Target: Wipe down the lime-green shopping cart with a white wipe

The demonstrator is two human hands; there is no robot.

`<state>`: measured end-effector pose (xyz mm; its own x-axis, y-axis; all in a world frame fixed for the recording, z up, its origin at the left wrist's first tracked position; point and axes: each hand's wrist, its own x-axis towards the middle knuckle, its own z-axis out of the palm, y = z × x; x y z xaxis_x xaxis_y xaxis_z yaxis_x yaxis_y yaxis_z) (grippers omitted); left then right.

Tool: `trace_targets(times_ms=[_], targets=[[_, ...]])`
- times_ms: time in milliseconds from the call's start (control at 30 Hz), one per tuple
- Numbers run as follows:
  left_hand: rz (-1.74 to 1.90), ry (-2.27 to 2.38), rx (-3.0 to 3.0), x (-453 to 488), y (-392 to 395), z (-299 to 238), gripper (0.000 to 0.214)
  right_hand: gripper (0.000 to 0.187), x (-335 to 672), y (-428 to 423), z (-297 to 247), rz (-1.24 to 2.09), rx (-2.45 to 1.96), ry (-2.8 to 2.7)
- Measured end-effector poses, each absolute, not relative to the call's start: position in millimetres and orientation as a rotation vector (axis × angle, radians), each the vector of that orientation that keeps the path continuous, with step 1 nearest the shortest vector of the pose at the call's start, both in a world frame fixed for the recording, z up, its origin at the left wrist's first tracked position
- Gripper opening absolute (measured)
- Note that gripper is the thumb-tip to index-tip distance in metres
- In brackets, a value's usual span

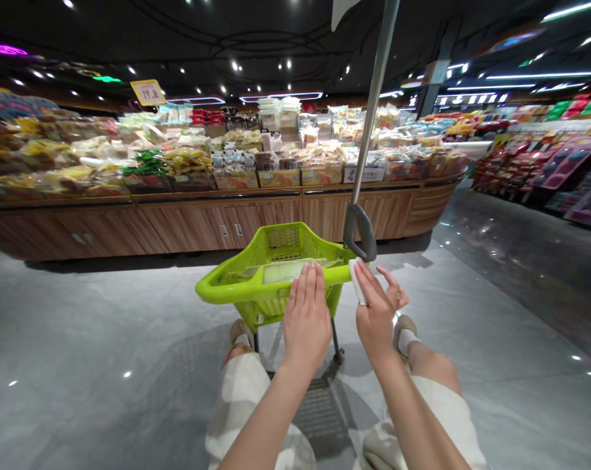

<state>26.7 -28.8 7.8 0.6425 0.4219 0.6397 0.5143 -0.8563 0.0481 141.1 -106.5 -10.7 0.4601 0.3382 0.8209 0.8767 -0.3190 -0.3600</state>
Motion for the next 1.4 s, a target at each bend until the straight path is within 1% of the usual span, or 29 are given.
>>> trace_targets(times_ms=[133,200,367,467,600,667,767,933,1067,1167,1233,1400], targets=[[-1.005,-0.778,-2.697,26.8,-28.3,5.8,0.066,0.086,114.8,-93.7,-5.8,-0.676,-1.802,-1.270],[-0.999,-0.776,-2.695,25.2,-27.9,5.8,0.066,0.086,117.0,-96.4,-5.8,-0.662,-1.798,-1.325],[-1.014,-0.778,-2.717,23.9,-27.6,7.1,0.068,0.085,149.5,-114.4,-13.1,-0.800,-1.859,-1.120],[-1.021,-0.785,-2.713,26.5,-28.0,6.1,0.068,0.084,144.9,-110.0,-12.8,-0.809,-1.852,-1.023],[-1.020,-0.777,-2.693,28.3,-27.9,4.5,0.067,0.085,119.5,-95.7,-8.7,-0.678,-1.792,-1.272],[-1.017,-0.772,-2.690,27.3,-27.5,4.6,0.066,0.087,118.8,-96.1,-9.8,-0.666,-1.780,-1.362],[-1.010,-0.772,-2.703,25.6,-27.1,5.3,0.066,0.089,136.6,-106.6,-17.0,-0.742,-1.828,-1.267],[-1.003,-0.775,-2.695,28.4,-27.3,4.0,0.065,0.084,148.5,-109.9,-23.4,-0.847,-1.831,-1.015],[-1.000,-0.780,-2.680,30.5,-27.4,2.3,0.062,0.084,127.3,-95.4,-16.6,-0.746,-1.747,-1.298],[-1.001,-0.776,-2.683,28.6,-27.0,3.0,0.062,0.083,130.1,-96.9,-15.6,-0.699,-1.687,-1.471],[-1.005,-0.775,-2.690,27.0,-26.8,3.8,0.063,0.085,142.2,-104.4,-18.4,-0.703,-1.716,-1.429],[-1.023,-0.771,-2.693,28.4,-27.4,3.6,0.065,0.084,152.2,-109.6,-24.0,-0.772,-1.771,-1.116]])
